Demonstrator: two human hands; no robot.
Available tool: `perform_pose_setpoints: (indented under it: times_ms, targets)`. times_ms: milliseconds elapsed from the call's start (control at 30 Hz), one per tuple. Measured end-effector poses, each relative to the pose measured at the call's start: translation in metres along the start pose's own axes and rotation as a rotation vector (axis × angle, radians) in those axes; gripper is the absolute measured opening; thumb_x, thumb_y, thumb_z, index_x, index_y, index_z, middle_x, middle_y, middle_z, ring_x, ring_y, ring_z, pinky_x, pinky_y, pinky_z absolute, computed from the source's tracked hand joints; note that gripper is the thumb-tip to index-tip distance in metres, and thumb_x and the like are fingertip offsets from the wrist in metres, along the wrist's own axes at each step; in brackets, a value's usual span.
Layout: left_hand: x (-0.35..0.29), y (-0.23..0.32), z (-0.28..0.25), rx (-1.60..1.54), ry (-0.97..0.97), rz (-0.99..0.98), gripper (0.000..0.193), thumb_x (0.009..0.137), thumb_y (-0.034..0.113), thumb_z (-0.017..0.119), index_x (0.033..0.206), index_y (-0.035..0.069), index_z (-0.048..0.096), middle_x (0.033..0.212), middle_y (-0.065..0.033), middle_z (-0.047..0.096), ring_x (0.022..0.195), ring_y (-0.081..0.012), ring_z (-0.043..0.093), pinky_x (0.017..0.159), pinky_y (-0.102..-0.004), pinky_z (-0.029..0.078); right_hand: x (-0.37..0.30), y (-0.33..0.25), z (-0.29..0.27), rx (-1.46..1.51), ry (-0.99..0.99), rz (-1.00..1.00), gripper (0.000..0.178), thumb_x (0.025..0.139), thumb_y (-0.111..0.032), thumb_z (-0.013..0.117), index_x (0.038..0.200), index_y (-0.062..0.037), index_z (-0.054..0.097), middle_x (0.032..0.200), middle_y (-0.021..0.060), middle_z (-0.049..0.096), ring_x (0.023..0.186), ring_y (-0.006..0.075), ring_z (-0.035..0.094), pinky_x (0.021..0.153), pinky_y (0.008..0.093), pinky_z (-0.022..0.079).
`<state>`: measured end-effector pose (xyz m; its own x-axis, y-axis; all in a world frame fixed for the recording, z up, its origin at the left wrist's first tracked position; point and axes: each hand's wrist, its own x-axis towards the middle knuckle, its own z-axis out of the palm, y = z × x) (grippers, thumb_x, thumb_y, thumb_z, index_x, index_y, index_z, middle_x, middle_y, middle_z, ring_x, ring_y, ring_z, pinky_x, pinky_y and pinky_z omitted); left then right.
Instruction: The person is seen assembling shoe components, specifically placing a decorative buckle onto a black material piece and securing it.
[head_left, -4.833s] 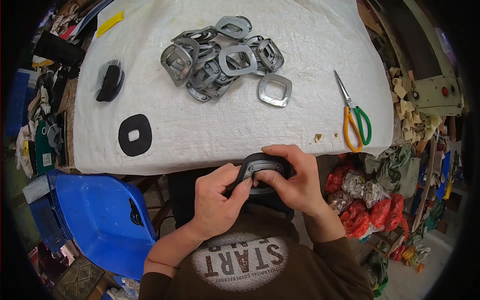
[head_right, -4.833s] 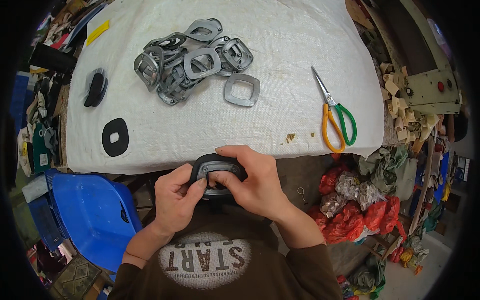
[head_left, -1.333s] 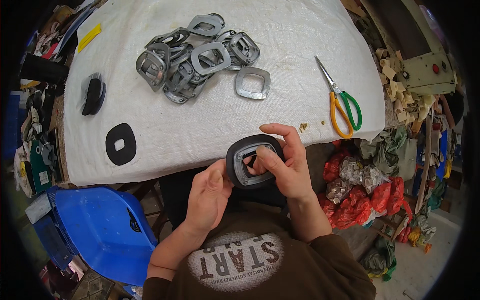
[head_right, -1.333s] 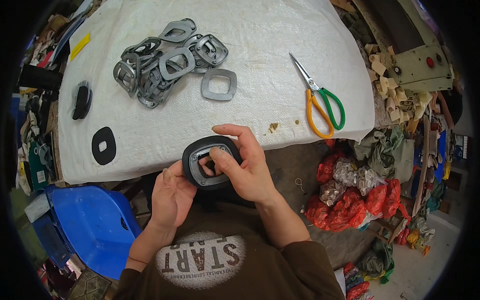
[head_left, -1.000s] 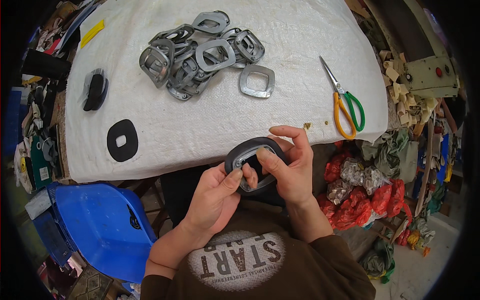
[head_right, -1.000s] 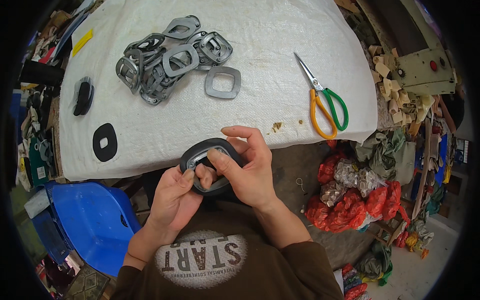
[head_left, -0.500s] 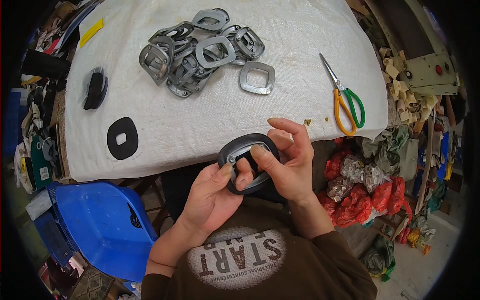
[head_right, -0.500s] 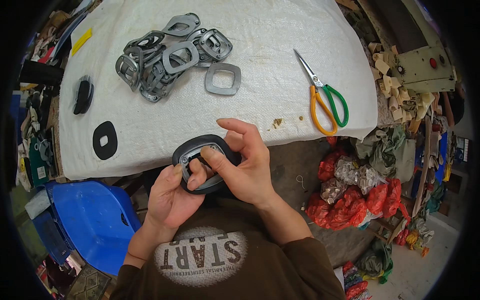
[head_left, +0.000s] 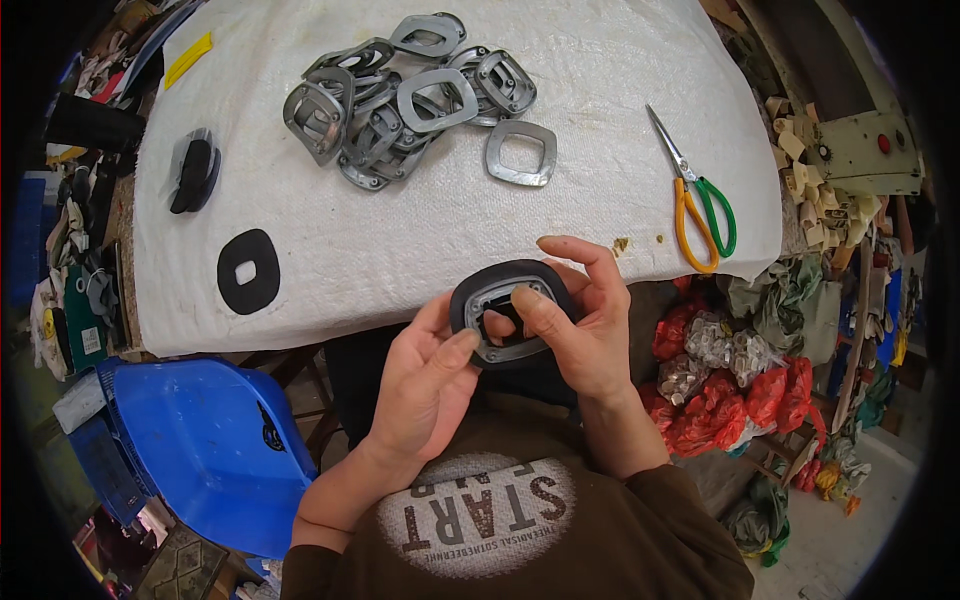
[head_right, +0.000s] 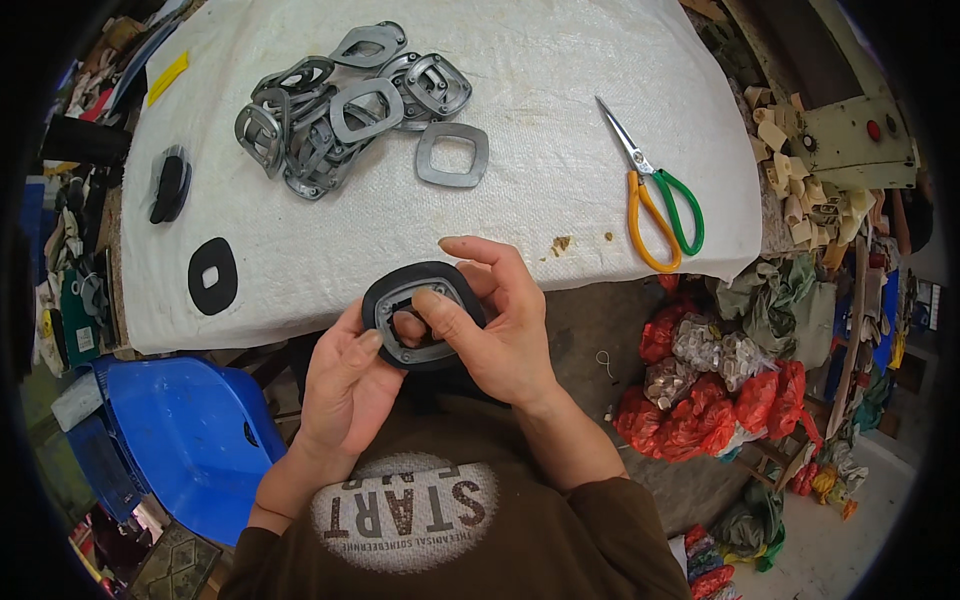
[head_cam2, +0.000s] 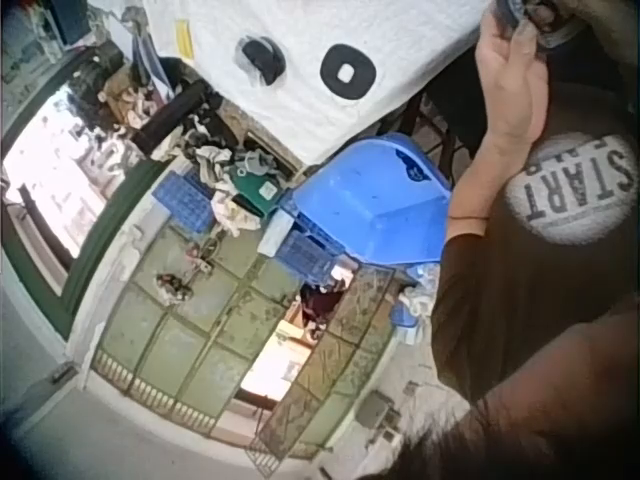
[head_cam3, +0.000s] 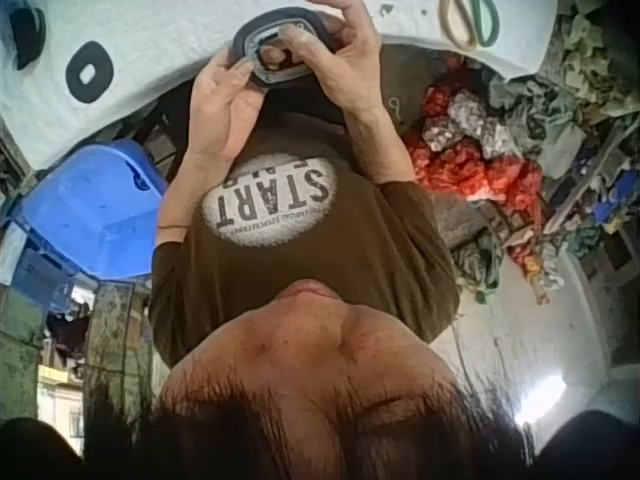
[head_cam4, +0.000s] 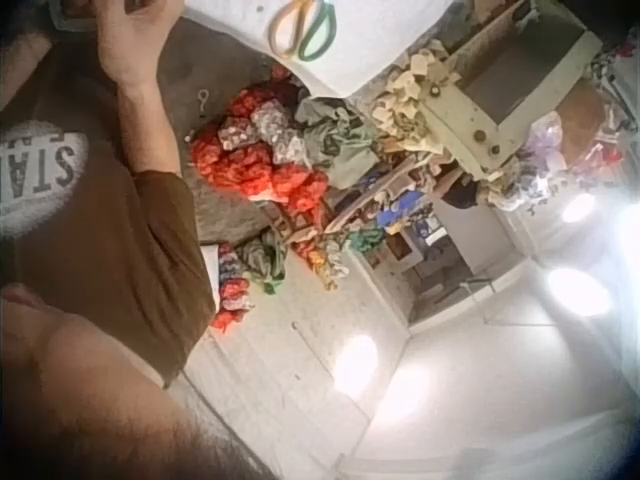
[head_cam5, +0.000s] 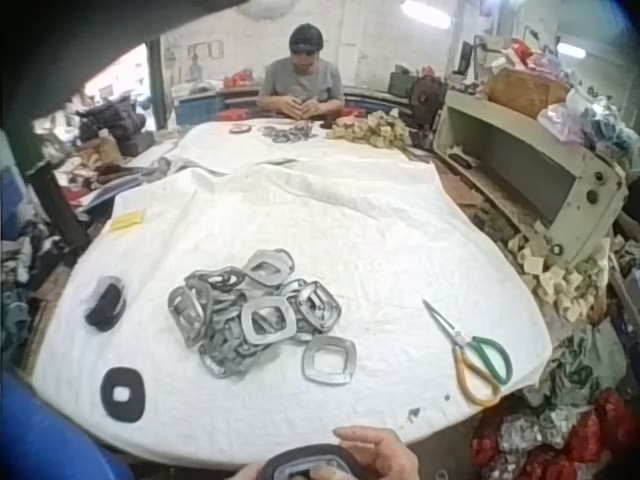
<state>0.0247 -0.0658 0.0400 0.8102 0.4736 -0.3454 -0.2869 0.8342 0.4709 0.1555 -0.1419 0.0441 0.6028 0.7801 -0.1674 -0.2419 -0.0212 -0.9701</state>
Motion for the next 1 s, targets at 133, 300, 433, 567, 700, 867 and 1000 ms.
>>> perform_pose_setpoints:
  times_ms: [133, 300, 433, 567, 700, 867, 1000]
  targets:
    - [-0.002, 0.001, 0.004, 0.069, 0.077, 0.064, 0.039, 0.084, 0.003, 0.052, 0.119, -0.004, 0.038, 0.102, -0.0118, 0.056, 0.097, -0.0157, 0.053, 0.09, -0.0294, 0.04, 0.0, 0.003, -0.001, 0.036, -0.009, 0.037, 0.04, 0.08, -0.005, 0.062, 0.114, 0.0001, 0.042, 0.079, 0.0059, 0.059, 0.066, 0.0068, 0.053, 0.06, 0.0202, 0.043]
    - [0.0, 0.004, 0.007, 0.183, 0.109, 0.093, 0.041, 0.084, -0.001, 0.051, 0.122, -0.004, 0.036, 0.101, -0.0117, 0.056, 0.092, -0.0151, 0.055, 0.084, -0.0264, 0.043, -0.002, 0.013, 0.002, 0.213, 0.018, 0.069, 0.042, 0.081, -0.007, 0.062, 0.116, 0.0001, 0.04, 0.077, 0.0062, 0.059, 0.065, 0.0081, 0.054, 0.06, 0.0206, 0.044]
    - [0.0, 0.003, 0.011, 0.201, 0.216, 0.115, 0.038, 0.084, -0.001, 0.05, 0.12, -0.004, 0.039, 0.099, -0.0106, 0.057, 0.09, -0.0141, 0.055, 0.084, -0.0265, 0.043, -0.004, 0.015, 0.002, 0.262, 0.006, 0.031, 0.048, 0.081, -0.012, 0.064, 0.119, -0.0007, 0.036, 0.072, 0.0067, 0.056, 0.062, 0.0112, 0.054, 0.06, 0.0251, 0.046]
    - [-0.005, 0.002, -0.002, 0.336, 0.075, 0.049, 0.026, 0.086, 0.002, 0.05, 0.111, -0.006, 0.049, 0.096, -0.0088, 0.058, 0.089, -0.0127, 0.055, 0.079, -0.0278, 0.046, -0.006, 0.014, 0.006, 0.19, 0.085, 0.051, 0.05, 0.081, -0.013, 0.064, 0.12, -0.0017, 0.035, 0.068, 0.0071, 0.054, 0.059, 0.0137, 0.053, 0.057, 0.0288, 0.048]
    - [-0.007, 0.002, 0.004, 0.541, 0.154, 0.101, 0.02, 0.088, 0.005, 0.05, 0.103, -0.007, 0.056, 0.09, -0.0083, 0.06, 0.08, -0.0114, 0.058, 0.066, -0.0252, 0.051, -0.007, 0.014, 0.007, 0.223, 0.074, 0.08, 0.051, 0.081, -0.011, 0.063, 0.121, -0.0019, 0.034, 0.07, 0.0081, 0.055, 0.061, 0.0147, 0.054, 0.059, 0.0281, 0.049]
    - [-0.004, 0.002, 0.003, 0.54, 0.191, 0.184, 0.019, 0.088, 0.005, 0.05, 0.101, -0.007, 0.057, 0.087, -0.0088, 0.061, 0.074, -0.0106, 0.058, 0.059, -0.0234, 0.052, -0.013, 0.022, 0.004, 0.48, -0.142, -0.042, 0.058, 0.08, -0.006, 0.062, 0.126, -0.0008, 0.028, 0.088, 0.0118, 0.059, 0.079, 0.0158, 0.059, 0.073, 0.0294, 0.048]
    - [-0.002, 0.001, 0.005, 0.513, 0.207, 0.16, 0.019, 0.087, 0.005, 0.05, 0.101, -0.007, 0.057, 0.087, -0.0091, 0.061, 0.073, -0.0107, 0.058, 0.058, -0.0239, 0.053, -0.017, 0.017, 0.008, 0.237, -0.079, -0.006, 0.053, 0.083, -0.011, 0.056, 0.128, -0.0005, 0.028, 0.08, 0.0107, 0.055, 0.078, 0.018, 0.054, 0.083, 0.0371, 0.045]
